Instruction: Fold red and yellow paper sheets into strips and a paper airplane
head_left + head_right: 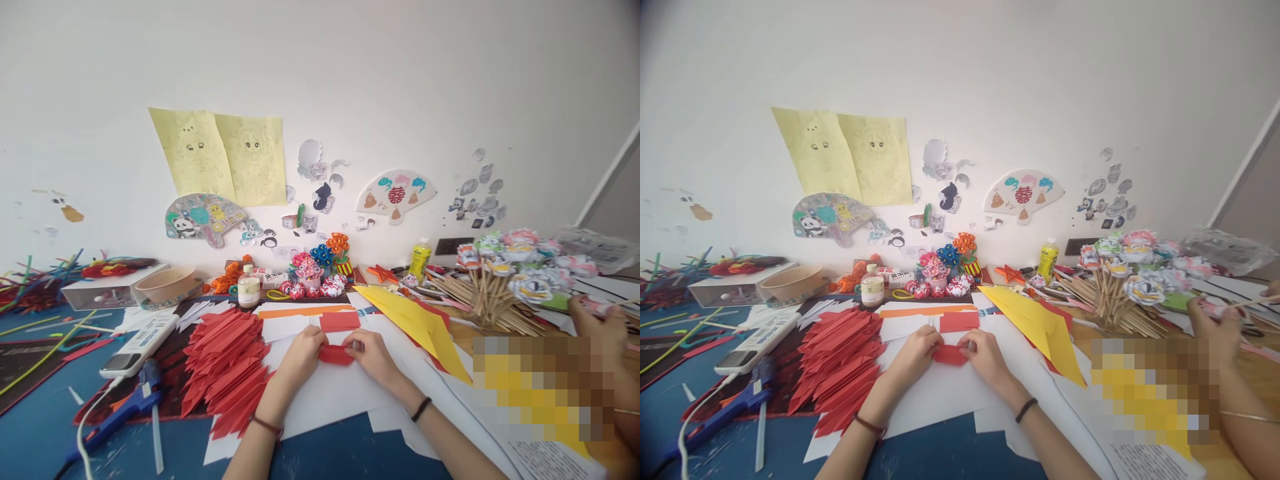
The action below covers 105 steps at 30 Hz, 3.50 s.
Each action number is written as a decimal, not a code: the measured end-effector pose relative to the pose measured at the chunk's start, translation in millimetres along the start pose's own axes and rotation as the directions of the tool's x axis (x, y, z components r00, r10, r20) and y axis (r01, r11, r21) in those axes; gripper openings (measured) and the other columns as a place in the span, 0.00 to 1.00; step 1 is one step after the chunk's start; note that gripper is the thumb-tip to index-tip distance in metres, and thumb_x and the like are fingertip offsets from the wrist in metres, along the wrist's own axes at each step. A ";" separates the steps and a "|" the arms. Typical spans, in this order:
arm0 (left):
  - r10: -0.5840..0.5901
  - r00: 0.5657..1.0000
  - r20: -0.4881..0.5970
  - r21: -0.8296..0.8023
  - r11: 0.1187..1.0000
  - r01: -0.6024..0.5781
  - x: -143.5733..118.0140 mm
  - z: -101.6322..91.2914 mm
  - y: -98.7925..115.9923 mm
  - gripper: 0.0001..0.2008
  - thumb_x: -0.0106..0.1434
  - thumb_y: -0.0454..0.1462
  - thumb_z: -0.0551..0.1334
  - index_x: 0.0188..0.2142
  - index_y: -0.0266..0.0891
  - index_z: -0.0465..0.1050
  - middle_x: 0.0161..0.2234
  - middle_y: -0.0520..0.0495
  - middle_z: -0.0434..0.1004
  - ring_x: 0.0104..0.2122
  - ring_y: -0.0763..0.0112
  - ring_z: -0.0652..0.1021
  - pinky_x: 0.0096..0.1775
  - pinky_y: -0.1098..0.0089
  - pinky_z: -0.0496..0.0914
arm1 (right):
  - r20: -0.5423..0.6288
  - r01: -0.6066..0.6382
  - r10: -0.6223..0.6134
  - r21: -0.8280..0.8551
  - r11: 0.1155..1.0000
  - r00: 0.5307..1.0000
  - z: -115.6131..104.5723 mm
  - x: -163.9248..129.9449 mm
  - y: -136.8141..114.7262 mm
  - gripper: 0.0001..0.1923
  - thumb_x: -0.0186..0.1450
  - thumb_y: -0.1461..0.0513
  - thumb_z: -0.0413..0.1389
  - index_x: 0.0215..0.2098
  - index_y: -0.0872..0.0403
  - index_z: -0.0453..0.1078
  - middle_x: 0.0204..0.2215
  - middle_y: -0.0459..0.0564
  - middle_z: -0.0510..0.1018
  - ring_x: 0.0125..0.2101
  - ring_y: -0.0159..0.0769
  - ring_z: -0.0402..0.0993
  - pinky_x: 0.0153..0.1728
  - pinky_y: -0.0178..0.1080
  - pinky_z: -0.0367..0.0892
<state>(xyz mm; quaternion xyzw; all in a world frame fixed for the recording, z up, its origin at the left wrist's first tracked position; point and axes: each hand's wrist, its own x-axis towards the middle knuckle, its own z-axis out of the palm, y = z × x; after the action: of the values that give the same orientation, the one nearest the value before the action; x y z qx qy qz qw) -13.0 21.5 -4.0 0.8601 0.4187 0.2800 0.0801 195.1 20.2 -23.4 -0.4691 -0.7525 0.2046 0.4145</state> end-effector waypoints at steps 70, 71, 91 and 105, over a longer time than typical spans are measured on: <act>0.227 0.948 0.222 0.459 0.834 -0.306 -21.5 -14.3 14.8 0.08 0.68 0.33 0.53 0.34 0.38 0.69 0.32 0.46 0.71 0.33 0.64 0.69 0.34 0.65 0.60 | 0.241 0.384 -0.317 -0.321 0.866 0.917 -14.8 -10.4 -14.6 0.15 0.65 0.74 0.47 0.32 0.54 0.72 0.29 0.48 0.74 0.32 0.36 0.69 0.34 0.37 0.63; 0.225 0.949 0.220 0.458 0.835 -0.304 -21.8 -15.2 14.9 0.07 0.68 0.33 0.53 0.35 0.38 0.69 0.33 0.46 0.71 0.33 0.64 0.69 0.34 0.65 0.60 | 0.252 0.398 -0.327 -0.333 0.855 0.911 -15.3 -10.9 -15.7 0.15 0.64 0.74 0.46 0.32 0.54 0.72 0.29 0.48 0.74 0.32 0.36 0.68 0.34 0.37 0.63; 0.170 0.952 0.254 0.515 0.809 -0.282 -21.7 -9.9 20.5 0.07 0.67 0.34 0.56 0.31 0.36 0.69 0.32 0.46 0.72 0.32 0.65 0.70 0.32 0.66 0.63 | 0.297 0.403 -0.279 -0.559 0.725 0.913 -7.1 -18.7 -27.7 0.12 0.65 0.74 0.49 0.29 0.55 0.67 0.31 0.48 0.72 0.33 0.37 0.67 0.33 0.38 0.64; 0.055 0.976 0.213 0.408 0.902 -0.140 -20.0 -11.9 20.8 0.12 0.68 0.32 0.53 0.29 0.37 0.72 0.30 0.48 0.71 0.32 0.67 0.70 0.33 0.68 0.63 | 0.336 0.447 -0.296 -0.636 0.629 0.894 0.1 -20.1 -30.0 0.11 0.64 0.75 0.51 0.31 0.55 0.68 0.32 0.49 0.73 0.34 0.39 0.68 0.35 0.41 0.67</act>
<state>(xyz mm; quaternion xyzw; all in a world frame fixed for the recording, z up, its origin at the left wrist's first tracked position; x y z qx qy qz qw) -15.3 -8.2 5.3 0.9004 0.4154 0.1009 -0.0803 183.3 -11.7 -11.2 -0.4008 -0.8909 -0.1395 0.1618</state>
